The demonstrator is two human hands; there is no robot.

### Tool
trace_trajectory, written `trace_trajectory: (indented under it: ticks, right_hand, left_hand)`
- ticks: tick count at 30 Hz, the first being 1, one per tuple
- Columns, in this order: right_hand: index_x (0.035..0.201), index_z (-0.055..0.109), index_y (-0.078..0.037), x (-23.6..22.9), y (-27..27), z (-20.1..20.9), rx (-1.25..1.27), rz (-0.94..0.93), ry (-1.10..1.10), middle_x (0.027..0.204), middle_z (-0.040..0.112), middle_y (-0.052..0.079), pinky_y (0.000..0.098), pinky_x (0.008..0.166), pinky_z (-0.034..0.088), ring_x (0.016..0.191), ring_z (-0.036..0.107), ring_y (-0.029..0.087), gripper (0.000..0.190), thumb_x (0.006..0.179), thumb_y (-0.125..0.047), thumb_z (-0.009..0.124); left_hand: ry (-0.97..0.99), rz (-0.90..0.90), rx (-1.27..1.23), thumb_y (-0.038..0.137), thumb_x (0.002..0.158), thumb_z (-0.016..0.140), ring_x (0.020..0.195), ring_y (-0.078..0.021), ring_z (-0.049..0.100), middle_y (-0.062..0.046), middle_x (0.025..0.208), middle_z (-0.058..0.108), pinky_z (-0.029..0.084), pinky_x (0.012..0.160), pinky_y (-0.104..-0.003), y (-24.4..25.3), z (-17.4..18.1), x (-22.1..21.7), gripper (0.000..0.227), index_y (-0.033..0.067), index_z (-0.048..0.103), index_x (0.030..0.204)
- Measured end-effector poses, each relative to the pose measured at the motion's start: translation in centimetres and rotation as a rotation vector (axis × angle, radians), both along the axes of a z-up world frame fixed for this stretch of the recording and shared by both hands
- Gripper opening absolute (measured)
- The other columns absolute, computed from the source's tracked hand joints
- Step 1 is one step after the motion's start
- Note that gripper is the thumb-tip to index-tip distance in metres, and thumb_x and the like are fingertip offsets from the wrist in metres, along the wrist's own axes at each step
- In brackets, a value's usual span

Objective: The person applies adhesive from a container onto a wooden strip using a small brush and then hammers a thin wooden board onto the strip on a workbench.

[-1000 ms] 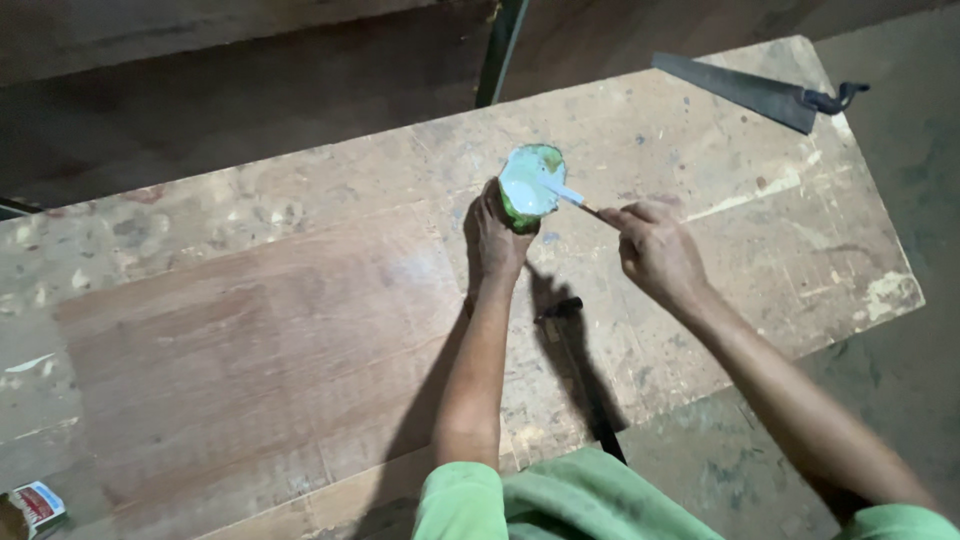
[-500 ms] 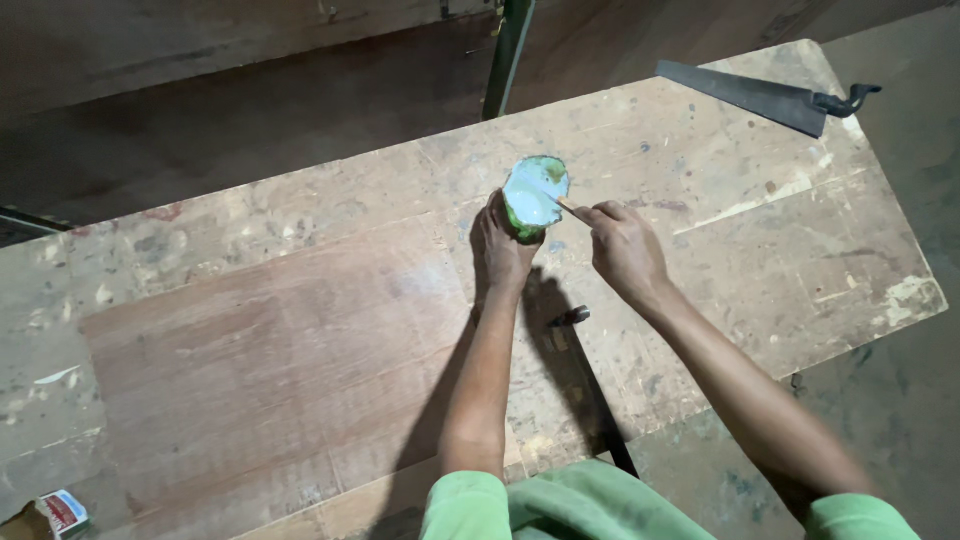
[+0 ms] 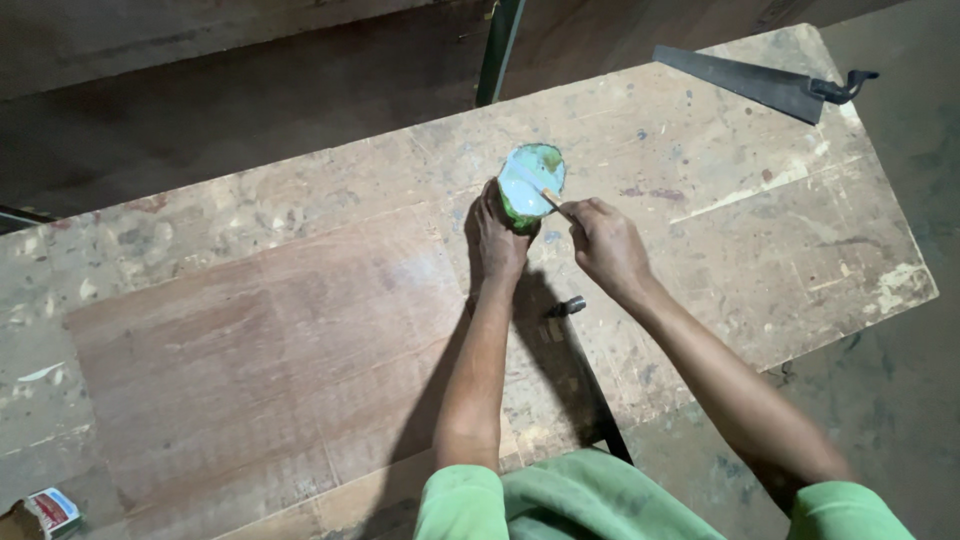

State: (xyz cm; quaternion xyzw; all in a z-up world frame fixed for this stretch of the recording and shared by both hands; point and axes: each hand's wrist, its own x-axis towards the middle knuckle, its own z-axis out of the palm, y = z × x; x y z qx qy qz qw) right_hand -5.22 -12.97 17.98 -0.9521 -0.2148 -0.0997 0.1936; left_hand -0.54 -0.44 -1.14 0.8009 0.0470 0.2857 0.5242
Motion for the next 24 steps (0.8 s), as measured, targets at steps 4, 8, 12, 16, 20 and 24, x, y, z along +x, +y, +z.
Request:
trace_trajectory:
  ticks: [4,8,12,16,20,24]
  right_hand:
    - [0.112,0.072,-0.002,0.5,0.2,0.2,-0.002,0.011,-0.013,0.106,0.072,0.017,0.0442,0.083,0.057,0.093,0.070,0.037,0.030,0.085,0.006,0.062]
    - [0.112,0.072,-0.002,0.1,-0.4,-0.7,0.005,0.026,-0.013,0.105,0.072,0.016,0.0443,0.083,0.057,0.094,0.070,0.036,0.030,0.084,0.005,0.063]
    - [0.111,0.072,-0.004,0.0,-0.7,-1.4,-0.064,0.013,-0.117,0.101,0.071,0.015,0.0452,0.080,0.056,0.094,0.068,0.036,0.028,0.086,0.005,0.064]
    - [0.112,0.072,-0.005,-0.1,-0.4,-1.3,-0.039,-0.005,-0.080,0.100,0.071,0.015,0.0446,0.078,0.057,0.091,0.068,0.035,0.030,0.086,0.005,0.064]
    - [0.116,0.070,-0.007,-0.6,-0.3,-0.8,-0.033,-0.005,-0.069,0.109,0.070,0.013,0.0437,0.079,0.057,0.095,0.069,0.034,0.033,0.084,0.002,0.067]
    - [0.129,0.061,-0.007,-2.7,-2.2,-0.9,0.009,-0.069,-0.045,0.129,0.063,0.015,0.0461,0.092,0.052,0.112,0.062,0.037,0.044,0.087,-0.005,0.072]
  left_hand:
    - [0.063,-0.031,-0.052,0.026,0.072,0.090,0.136,-0.0470,0.042,-0.025,0.148,0.044,0.042,0.109,-0.053,0.2,0.3,0.6,0.098,0.0009,0.035,0.150]
    - [-0.033,-0.001,-0.038,0.025,0.076,0.088,0.138,-0.0450,0.045,-0.022,0.150,0.045,0.044,0.114,-0.052,0.0,0.0,0.1,0.096,0.0024,0.034,0.153]
    - [-0.003,-0.018,-0.012,0.024,0.073,0.089,0.137,-0.0457,0.043,-0.023,0.150,0.044,0.043,0.112,-0.053,0.0,0.0,0.2,0.100,0.0018,0.032,0.153]
    - [-0.007,-0.037,-0.048,0.024,0.073,0.090,0.137,-0.0458,0.042,-0.023,0.151,0.043,0.043,0.112,-0.053,0.2,0.1,-0.1,0.103,0.0019,0.030,0.154]
    - [-0.022,-0.041,-0.042,0.024,0.071,0.092,0.139,-0.0447,0.043,-0.022,0.151,0.045,0.040,0.116,-0.052,0.3,0.0,0.0,0.106,0.0041,0.032,0.155]
    - [-0.008,-0.060,0.016,0.028,0.062,0.097,0.141,-0.0452,0.039,-0.023,0.152,0.043,0.034,0.119,-0.053,0.5,0.1,0.1,0.120,0.0038,0.027,0.155]
